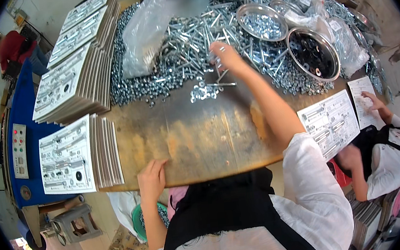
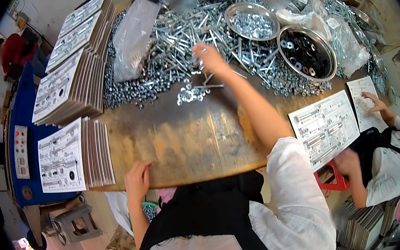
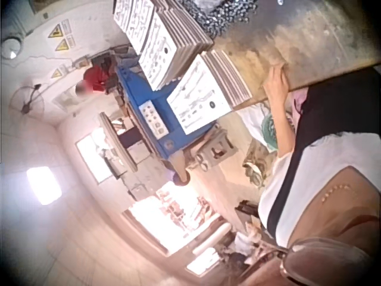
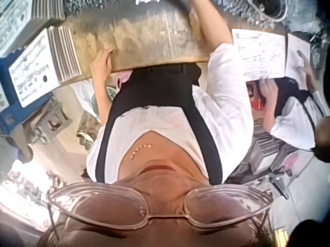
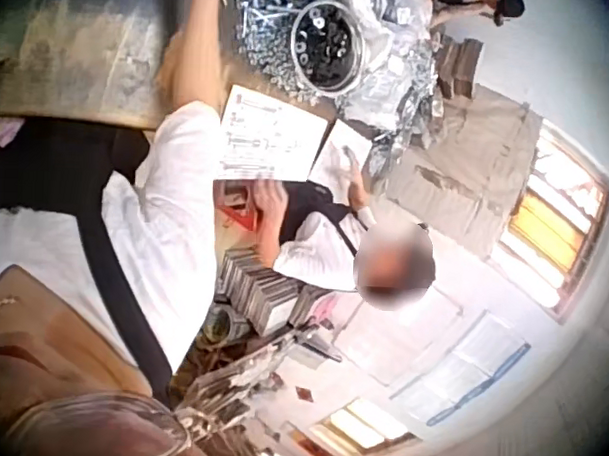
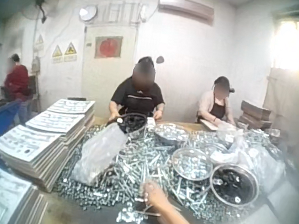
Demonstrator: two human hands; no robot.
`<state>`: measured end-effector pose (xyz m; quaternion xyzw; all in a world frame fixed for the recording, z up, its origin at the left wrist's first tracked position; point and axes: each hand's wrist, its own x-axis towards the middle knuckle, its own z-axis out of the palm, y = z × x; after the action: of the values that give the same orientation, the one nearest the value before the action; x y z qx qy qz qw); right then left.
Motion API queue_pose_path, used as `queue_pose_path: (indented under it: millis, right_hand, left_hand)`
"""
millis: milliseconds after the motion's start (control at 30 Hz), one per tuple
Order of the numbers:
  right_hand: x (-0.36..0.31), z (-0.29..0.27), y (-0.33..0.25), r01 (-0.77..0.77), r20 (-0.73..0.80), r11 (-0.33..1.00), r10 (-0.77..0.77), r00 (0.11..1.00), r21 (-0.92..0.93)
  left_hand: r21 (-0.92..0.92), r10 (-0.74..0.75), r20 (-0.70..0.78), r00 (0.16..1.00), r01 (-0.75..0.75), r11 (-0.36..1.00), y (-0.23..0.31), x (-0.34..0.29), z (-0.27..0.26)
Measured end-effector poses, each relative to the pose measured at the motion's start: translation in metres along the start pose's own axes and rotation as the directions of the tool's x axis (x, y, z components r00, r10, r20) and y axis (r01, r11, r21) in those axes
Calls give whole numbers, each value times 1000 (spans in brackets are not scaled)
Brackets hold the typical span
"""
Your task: The person picks various metal fasteners, including bolts, nuts, and washers, from a large pile on a table. They place these items into designated slots on a printed cardboard backing sheet. The person repeats this process, stacking completed sheets and starting new ones.
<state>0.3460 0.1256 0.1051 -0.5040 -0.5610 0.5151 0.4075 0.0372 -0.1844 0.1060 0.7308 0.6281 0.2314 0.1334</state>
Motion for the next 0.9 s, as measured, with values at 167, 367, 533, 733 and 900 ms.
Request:
queue_pose_path:
  millis: [167, 367, 533, 733, 900]
  right_hand:
    - [-37, 74, 58, 329, 101, 570, -393, 914, -753]
    - [-75, 28, 26, 432, 253, 489, -391, 885, -758]
    - [-166, -80, -5, 316, -82, 701, -471, 878, -639]
    - [-391, -221, 83, -244, -877, 870, -335, 345, -428]
    - [-506, -218, 107, -225, -957, 940, -216, 194, -258]
  left_hand:
    - [-23, 99, -22, 995, -100, 995, 15, 3, -3]
    - [-59, 85, -13, 996, -86, 995, 14, -20, -5]
    - [-337, -49, 96, 994, 79, 938, 27, -32, 14]
    - [-783, 491, 556, 671, 226, 579, 151, 28, 86]
    - [-526, 534, 835, 129, 472, 708, 304, 46, 252]
